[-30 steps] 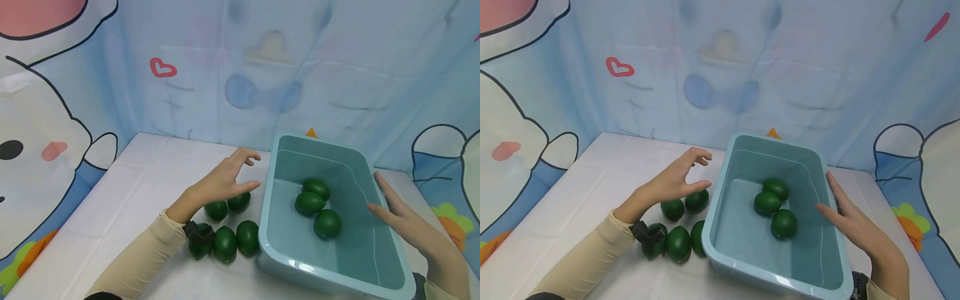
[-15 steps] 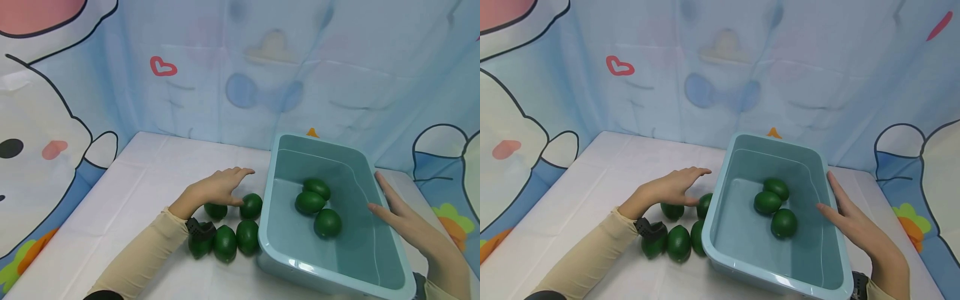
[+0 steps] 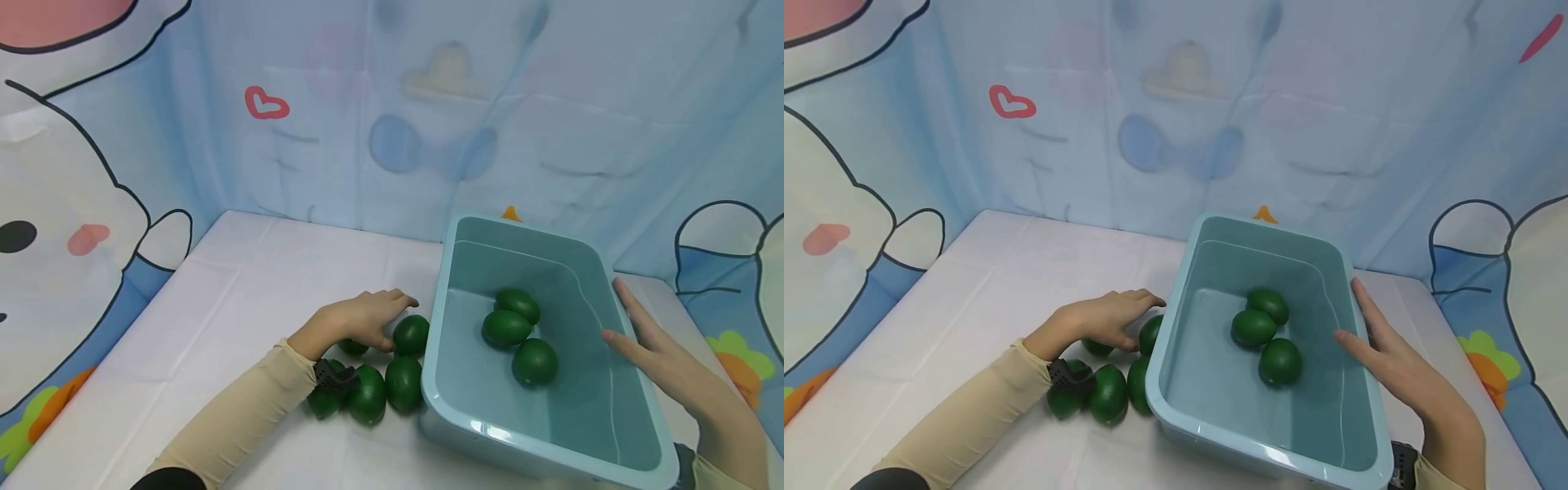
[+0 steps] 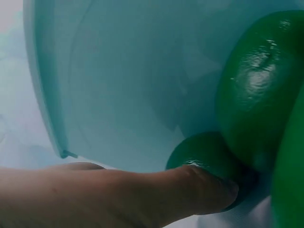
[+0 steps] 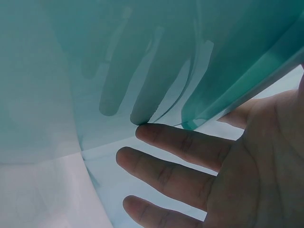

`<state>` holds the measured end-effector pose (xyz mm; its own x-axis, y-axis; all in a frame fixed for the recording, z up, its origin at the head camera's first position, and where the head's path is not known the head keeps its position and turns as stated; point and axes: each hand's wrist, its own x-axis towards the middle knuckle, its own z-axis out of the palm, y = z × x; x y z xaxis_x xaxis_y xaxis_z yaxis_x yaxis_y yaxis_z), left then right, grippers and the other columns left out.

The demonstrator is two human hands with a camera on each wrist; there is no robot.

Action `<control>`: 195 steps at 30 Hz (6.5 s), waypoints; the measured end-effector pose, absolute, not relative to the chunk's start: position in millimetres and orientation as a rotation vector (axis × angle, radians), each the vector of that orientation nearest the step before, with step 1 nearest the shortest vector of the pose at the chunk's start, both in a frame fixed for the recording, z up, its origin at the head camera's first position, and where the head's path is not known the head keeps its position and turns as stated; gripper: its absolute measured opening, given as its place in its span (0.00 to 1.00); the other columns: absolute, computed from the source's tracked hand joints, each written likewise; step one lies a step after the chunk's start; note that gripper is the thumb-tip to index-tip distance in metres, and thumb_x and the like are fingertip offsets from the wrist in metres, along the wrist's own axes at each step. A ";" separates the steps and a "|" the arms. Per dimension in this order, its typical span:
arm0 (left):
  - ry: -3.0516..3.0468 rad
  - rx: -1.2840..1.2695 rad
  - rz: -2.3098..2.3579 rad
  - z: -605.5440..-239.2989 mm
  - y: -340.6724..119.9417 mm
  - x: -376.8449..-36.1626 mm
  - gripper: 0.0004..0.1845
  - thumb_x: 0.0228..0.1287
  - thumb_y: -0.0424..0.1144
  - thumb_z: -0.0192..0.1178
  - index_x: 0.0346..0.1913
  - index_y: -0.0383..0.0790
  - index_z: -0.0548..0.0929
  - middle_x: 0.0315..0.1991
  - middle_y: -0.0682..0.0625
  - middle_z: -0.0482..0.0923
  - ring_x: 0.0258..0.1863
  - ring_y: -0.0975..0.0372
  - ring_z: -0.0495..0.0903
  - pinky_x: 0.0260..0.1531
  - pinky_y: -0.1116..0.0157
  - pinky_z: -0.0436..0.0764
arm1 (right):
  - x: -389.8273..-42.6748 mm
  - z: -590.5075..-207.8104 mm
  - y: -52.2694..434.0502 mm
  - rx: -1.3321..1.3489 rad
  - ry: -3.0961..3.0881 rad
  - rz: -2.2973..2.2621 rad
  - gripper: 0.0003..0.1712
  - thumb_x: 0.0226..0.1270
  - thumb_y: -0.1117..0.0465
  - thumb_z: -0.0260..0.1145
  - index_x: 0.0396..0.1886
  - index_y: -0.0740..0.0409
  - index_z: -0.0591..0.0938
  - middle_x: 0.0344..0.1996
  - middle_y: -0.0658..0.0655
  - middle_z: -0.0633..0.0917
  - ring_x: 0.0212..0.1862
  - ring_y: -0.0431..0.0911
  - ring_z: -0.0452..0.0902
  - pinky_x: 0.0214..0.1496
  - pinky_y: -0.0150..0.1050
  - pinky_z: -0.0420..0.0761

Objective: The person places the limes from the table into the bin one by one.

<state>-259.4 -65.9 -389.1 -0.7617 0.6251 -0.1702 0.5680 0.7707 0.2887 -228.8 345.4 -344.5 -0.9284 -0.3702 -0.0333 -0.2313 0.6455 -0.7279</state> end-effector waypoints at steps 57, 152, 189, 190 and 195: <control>2.900 1.057 0.476 -381.6 -68.0 -264.5 0.42 0.50 0.51 0.71 0.65 0.42 0.63 0.60 0.51 0.71 0.54 0.62 0.75 0.53 0.62 0.76 | -231.9 -346.3 344.1 -0.479 2.654 -1.178 0.44 0.77 0.57 0.46 0.70 0.28 0.23 0.72 0.43 0.21 0.71 0.63 0.14 0.52 0.81 0.39; 2.997 1.618 1.326 -344.9 -64.3 -243.1 0.34 0.53 0.46 0.70 0.55 0.41 0.61 0.57 0.50 0.73 0.49 0.63 0.77 0.52 0.66 0.73 | -229.9 -339.4 341.9 -0.476 2.668 -1.147 0.44 0.77 0.55 0.46 0.70 0.27 0.24 0.72 0.45 0.22 0.72 0.62 0.15 0.53 0.81 0.38; 3.215 1.368 0.983 -340.3 -69.7 -243.3 0.21 0.65 0.46 0.59 0.57 0.41 0.70 0.57 0.50 0.72 0.57 0.61 0.72 0.48 0.57 0.73 | -231.4 -342.2 345.0 -0.448 2.662 -1.154 0.44 0.77 0.54 0.45 0.69 0.27 0.23 0.72 0.45 0.20 0.71 0.62 0.13 0.53 0.81 0.39; 3.236 1.329 0.960 -339.5 -70.3 -243.8 0.21 0.65 0.46 0.59 0.57 0.42 0.70 0.57 0.51 0.73 0.56 0.61 0.72 0.49 0.57 0.73 | -231.4 -342.3 345.9 -0.451 2.661 -1.157 0.44 0.77 0.55 0.45 0.69 0.28 0.23 0.72 0.45 0.20 0.71 0.61 0.12 0.52 0.81 0.39; 3.310 1.011 0.756 -334.6 -74.7 -244.1 0.23 0.65 0.48 0.59 0.59 0.44 0.70 0.56 0.53 0.73 0.56 0.60 0.73 0.51 0.57 0.73 | -230.6 -342.1 348.0 -0.464 2.662 -1.171 0.44 0.78 0.56 0.45 0.69 0.28 0.23 0.71 0.42 0.20 0.71 0.60 0.12 0.52 0.81 0.39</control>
<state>-244.1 -74.7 -334.6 -0.7641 0.4290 0.4818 0.5956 0.7560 0.2714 -230.6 348.0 -342.1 -0.9315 -0.3598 -0.0528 -0.2043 0.6379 -0.7426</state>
